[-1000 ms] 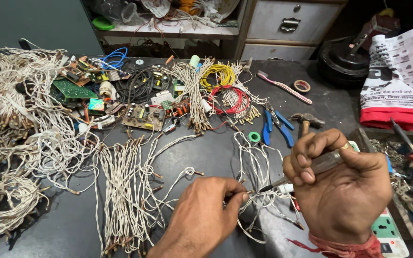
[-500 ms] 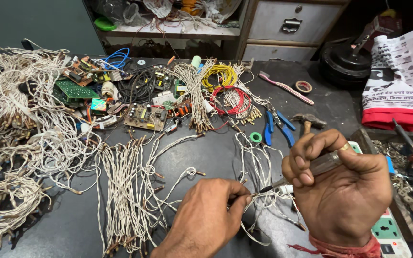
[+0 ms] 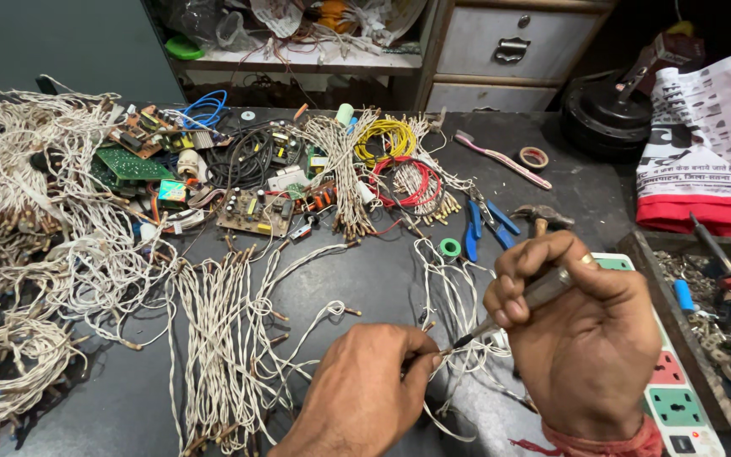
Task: The person uses a soldering iron and pliers to strip, twist, and solder white wires on a cluttered workbench. They repeatedly heat wire ends and join them, handling multiple wire segments one at a time.
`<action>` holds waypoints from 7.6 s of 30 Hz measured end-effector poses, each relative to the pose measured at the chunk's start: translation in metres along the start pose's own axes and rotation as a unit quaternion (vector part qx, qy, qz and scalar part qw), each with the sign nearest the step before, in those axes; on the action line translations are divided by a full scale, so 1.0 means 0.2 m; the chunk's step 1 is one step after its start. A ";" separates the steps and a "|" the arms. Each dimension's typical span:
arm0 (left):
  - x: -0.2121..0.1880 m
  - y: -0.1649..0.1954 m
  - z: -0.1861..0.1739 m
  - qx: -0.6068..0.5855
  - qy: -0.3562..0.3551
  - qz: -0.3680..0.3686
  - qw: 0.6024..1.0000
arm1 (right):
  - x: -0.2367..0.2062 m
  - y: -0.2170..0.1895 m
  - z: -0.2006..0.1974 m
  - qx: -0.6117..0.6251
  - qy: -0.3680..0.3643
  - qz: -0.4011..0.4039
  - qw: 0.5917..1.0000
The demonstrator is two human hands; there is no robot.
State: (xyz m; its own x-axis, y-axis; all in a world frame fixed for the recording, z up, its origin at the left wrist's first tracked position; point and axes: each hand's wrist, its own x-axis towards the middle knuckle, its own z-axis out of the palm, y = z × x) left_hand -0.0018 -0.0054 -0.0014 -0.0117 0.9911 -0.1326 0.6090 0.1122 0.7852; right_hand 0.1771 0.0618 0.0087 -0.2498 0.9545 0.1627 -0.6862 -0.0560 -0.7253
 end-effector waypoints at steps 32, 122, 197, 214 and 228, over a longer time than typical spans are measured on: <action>0.00 -0.02 0.04 0.014 0.014 0.035 0.999 | 0.02 0.05 0.00 -0.046 0.008 -0.019 0.999; 0.01 -0.02 0.05 0.016 -0.005 -0.011 1.000 | 0.04 0.05 -0.03 -0.019 0.005 0.014 1.000; 0.04 -0.03 0.00 0.034 0.015 0.010 0.999 | 0.09 0.06 0.00 -0.010 0.004 0.005 1.000; 0.03 -0.03 0.01 0.034 0.017 0.018 0.999 | 0.08 0.08 0.01 -0.041 0.005 -0.006 0.999; 0.04 -0.03 0.02 0.036 0.014 0.019 0.999 | 0.09 0.09 0.00 -0.029 0.007 0.005 1.000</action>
State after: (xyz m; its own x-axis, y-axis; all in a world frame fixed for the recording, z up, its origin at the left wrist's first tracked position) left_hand -0.0021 0.0021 -0.0102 -0.0104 0.9962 -0.0859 0.6652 0.0710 0.7432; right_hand 0.1605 0.0789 -0.0010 -0.2473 0.9578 0.1467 -0.6425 -0.0487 -0.7647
